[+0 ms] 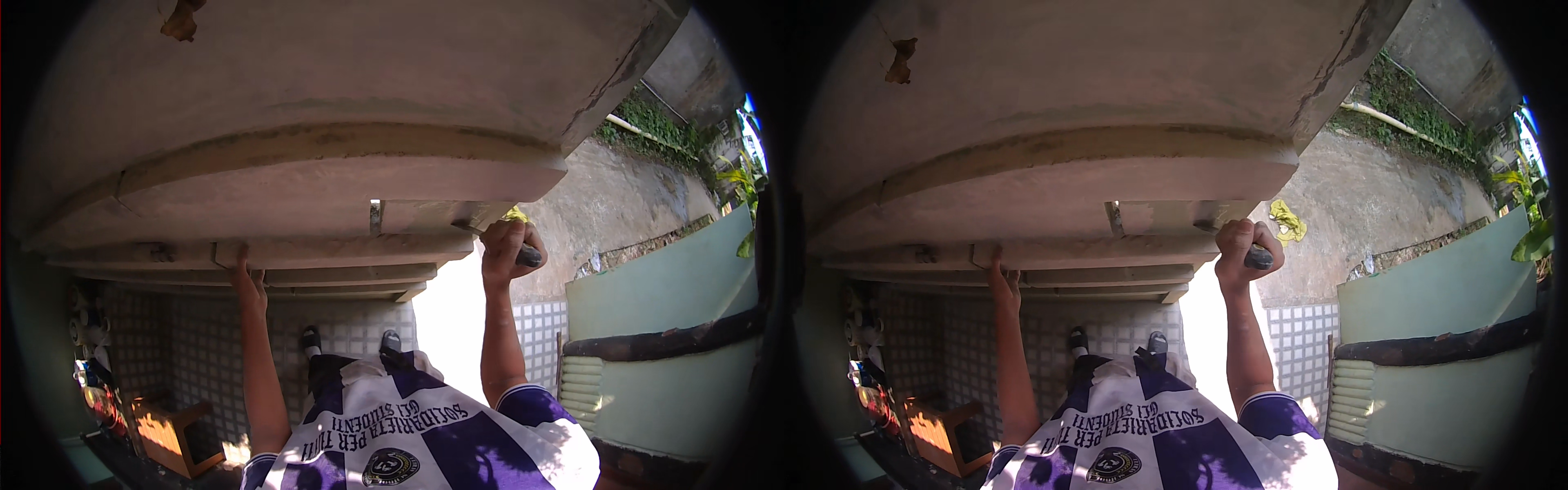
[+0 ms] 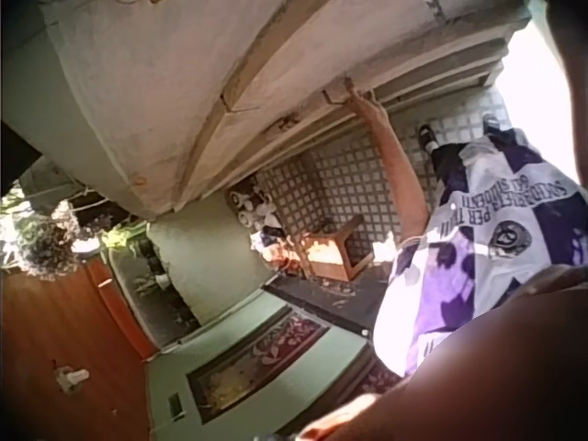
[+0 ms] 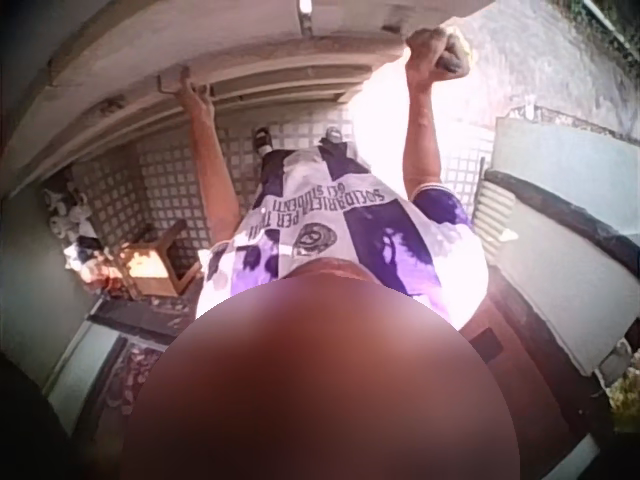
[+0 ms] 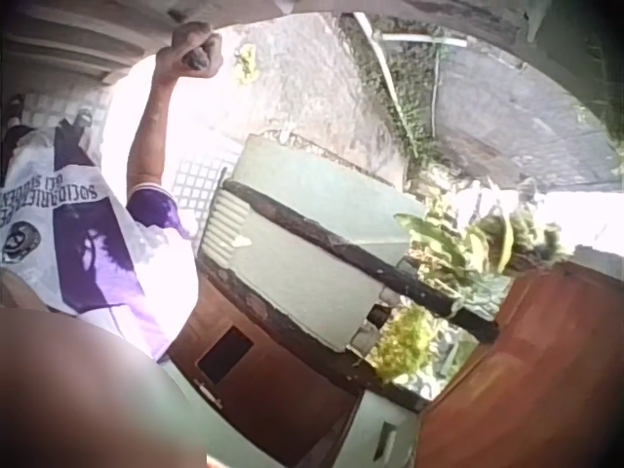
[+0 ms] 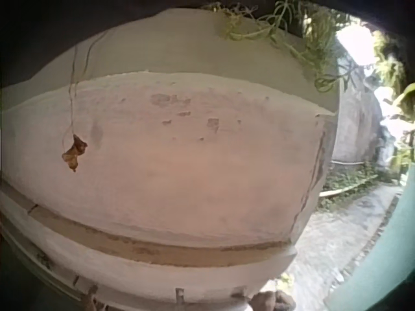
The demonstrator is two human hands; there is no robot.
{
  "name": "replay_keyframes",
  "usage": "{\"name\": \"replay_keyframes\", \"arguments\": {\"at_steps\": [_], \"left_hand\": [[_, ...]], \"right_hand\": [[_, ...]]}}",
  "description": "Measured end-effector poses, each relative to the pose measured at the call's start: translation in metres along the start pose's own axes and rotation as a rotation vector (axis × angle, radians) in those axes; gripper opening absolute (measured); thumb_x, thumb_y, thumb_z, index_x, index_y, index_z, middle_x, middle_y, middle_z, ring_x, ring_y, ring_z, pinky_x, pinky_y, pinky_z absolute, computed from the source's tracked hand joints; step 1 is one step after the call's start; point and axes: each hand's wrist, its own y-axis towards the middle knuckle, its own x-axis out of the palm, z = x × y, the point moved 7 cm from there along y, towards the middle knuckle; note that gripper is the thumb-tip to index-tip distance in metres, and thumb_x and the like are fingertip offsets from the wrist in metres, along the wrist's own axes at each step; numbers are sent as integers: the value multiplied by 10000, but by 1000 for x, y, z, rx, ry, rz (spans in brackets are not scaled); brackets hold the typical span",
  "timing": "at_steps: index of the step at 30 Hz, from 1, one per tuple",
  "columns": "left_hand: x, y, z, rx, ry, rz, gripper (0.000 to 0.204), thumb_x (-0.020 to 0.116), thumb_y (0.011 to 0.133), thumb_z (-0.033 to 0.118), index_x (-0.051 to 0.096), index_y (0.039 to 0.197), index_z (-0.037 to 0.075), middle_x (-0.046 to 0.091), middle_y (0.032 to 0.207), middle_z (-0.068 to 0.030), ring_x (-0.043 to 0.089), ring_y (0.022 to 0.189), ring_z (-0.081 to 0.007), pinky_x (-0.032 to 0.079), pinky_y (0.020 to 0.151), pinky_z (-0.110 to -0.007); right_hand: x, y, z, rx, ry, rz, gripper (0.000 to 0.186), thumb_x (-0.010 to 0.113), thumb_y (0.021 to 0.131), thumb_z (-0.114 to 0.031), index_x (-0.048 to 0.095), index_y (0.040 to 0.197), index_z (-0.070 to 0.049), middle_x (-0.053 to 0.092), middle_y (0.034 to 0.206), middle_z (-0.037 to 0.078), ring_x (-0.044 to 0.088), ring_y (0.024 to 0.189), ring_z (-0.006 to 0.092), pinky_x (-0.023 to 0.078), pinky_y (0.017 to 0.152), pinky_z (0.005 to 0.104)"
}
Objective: The recorder uses a putty knife to apply filler to a damaged area on a concrete wall.
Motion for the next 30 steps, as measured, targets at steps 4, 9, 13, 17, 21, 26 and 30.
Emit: {"name": "replay_keyframes", "arguments": {"at_steps": [4, 9, 13, 17, 21, 26, 30], "left_hand": [[-7, 9, -1, -32, -52, 25, 770, 802, 731, 288, 406, 1390, 242, 458, 1350, 16, 402, 1246, -179, 356, 980, -448], [-7, 11, -3, -26, -33, -37, 747, 805, 733, 280, 414, 1368, 241, 466, 1338, 24, 412, 1227, -164, 365, 951, -435], [-6, 11, -2, -28, -33, 9, 765, 809, 729, 279, 404, 1377, 242, 467, 1333, 26, 416, 1218, -159, 363, 943, -434], [1, 7, 1, -33, -26, 4, 775, 813, 720, 283, 401, 1376, 242, 470, 1328, 24, 425, 1209, -160, 370, 928, -426], [0, 3, 5, -8, -23, -11, 765, 806, 724, 288, 405, 1374, 238, 469, 1331, 29, 431, 1207, -159, 376, 925, -423], [6, -2, 7, -10, -8, 20, 746, 791, 740, 292, 408, 1378, 233, 475, 1327, 40, 433, 1212, -153, 371, 950, -429], [0, 0, 3, -29, 36, -20, 766, 771, 755, 364, 382, 1403, 240, 439, 1314, 2, 429, 1166, -175, 385, 901, -370]], "right_hand": [[6, 14, -30, -80, 131, -8, 457, 578, 941, -137, 306, 576, -91, 424, 466, 20, 401, 416, 76, 300, 399, 239], [5, 8, -28, -183, -218, -49, 408, 491, 972, -105, 330, 598, -84, 404, 462, 24, 340, 379, 84, 264, 385, 248], [12, 4, -42, -133, -79, -39, 452, 547, 913, -97, 293, 539, -107, 429, 422, 19, 373, 383, 73, 276, 402, 228], [17, 4, -53, -207, 11, -60, 446, 546, 909, -88, 299, 538, -107, 443, 426, 20, 397, 382, 83, 289, 404, 226], [21, 3, -35, -300, -372, -96, 449, 549, 893, -72, 290, 527, -94, 456, 427, 30, 419, 368, 97, 321, 397, 227], [17, 3, -19, -200, -271, -80, 422, 525, 916, -92, 349, 534, -65, 437, 430, 21, 413, 395, 80, 302, 406, 249], [7, -7, -34, -237, -187, -116, 397, 515, 934, -96, 348, 576, -62, 439, 454, 17, 422, 401, 85, 309, 400, 252]]}}
